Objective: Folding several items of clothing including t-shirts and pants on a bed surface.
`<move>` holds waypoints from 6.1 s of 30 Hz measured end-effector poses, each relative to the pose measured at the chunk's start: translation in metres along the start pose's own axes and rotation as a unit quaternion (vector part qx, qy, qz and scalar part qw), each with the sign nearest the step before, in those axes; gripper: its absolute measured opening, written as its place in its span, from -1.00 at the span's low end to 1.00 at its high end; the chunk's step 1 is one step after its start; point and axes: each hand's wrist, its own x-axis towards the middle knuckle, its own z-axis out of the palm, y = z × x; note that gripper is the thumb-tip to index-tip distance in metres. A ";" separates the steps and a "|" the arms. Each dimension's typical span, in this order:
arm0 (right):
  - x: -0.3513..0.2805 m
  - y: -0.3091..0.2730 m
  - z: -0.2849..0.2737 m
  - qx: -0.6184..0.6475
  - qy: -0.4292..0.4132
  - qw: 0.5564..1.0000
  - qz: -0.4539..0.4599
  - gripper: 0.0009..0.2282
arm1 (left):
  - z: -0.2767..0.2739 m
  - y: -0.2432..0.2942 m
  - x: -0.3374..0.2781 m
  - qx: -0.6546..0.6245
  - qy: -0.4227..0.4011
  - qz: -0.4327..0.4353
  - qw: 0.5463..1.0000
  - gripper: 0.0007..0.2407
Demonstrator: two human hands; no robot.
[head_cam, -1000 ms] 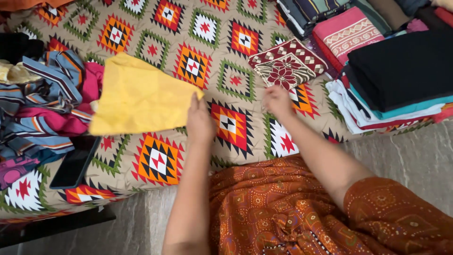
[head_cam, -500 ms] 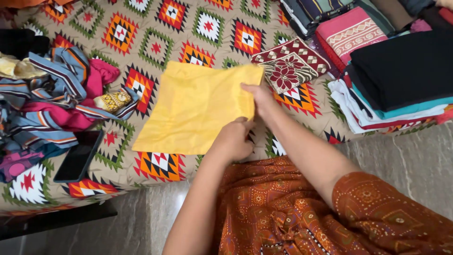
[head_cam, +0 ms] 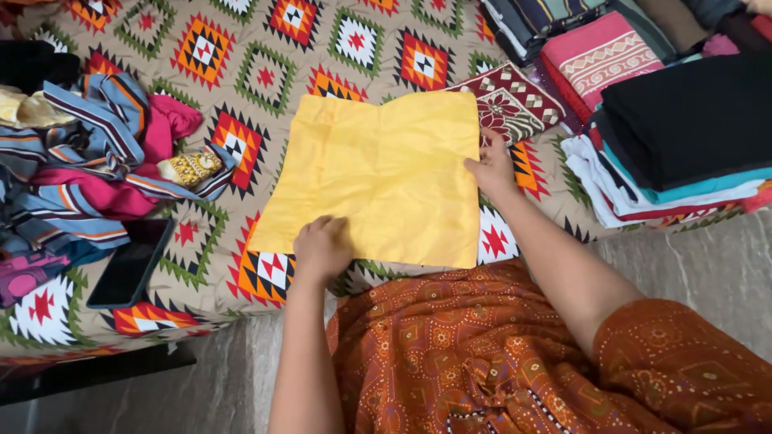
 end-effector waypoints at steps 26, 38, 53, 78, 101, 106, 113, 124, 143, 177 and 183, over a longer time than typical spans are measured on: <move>-0.097 -0.093 -0.007 -0.420 -0.220 0.852 -0.224 -0.36 | -0.011 -0.102 -0.018 0.031 0.280 -0.046 0.958 -0.53; -0.059 -0.064 -0.053 -0.278 -0.355 0.892 -0.028 -0.69 | -0.090 -0.126 -0.059 -0.425 0.200 0.091 0.878 -0.89; 0.006 -0.054 -0.034 -0.044 -0.140 0.952 0.268 -0.78 | -0.048 -0.084 0.075 -0.490 0.065 -0.192 0.848 -0.70; -0.053 -0.030 -0.002 -0.449 0.117 0.885 -0.024 -0.61 | 0.020 -0.077 0.061 0.080 0.313 -0.196 0.926 -0.75; -0.069 -0.119 0.013 -0.542 -0.021 0.839 -0.034 -0.49 | 0.023 0.029 0.017 0.066 0.158 -0.018 0.985 -0.49; -0.081 -0.071 0.093 -0.469 -0.242 0.823 -0.209 -0.53 | 0.033 0.077 0.033 0.124 -0.004 0.052 0.991 -0.44; -0.060 -0.080 0.067 -0.625 -0.256 0.737 0.006 -0.25 | 0.005 0.079 0.033 0.118 -0.133 -0.040 0.983 -0.31; -0.009 -0.044 -0.014 -0.539 0.059 0.840 -0.023 -0.39 | 0.023 0.016 0.074 0.057 0.066 -0.292 0.952 -0.21; -0.013 -0.095 -0.106 0.069 -0.092 0.993 -0.002 -0.89 | -0.040 -0.072 0.025 -0.488 0.080 0.125 0.860 -0.75; -0.056 -0.157 0.181 -0.042 -0.209 0.974 0.072 -0.55 | 0.007 -0.018 0.065 -0.670 0.025 -0.171 0.722 -0.59; -0.101 -0.151 0.235 -0.259 -0.291 0.916 0.096 -0.54 | 0.021 -0.059 0.066 -0.658 -0.009 -0.291 0.695 -0.53</move>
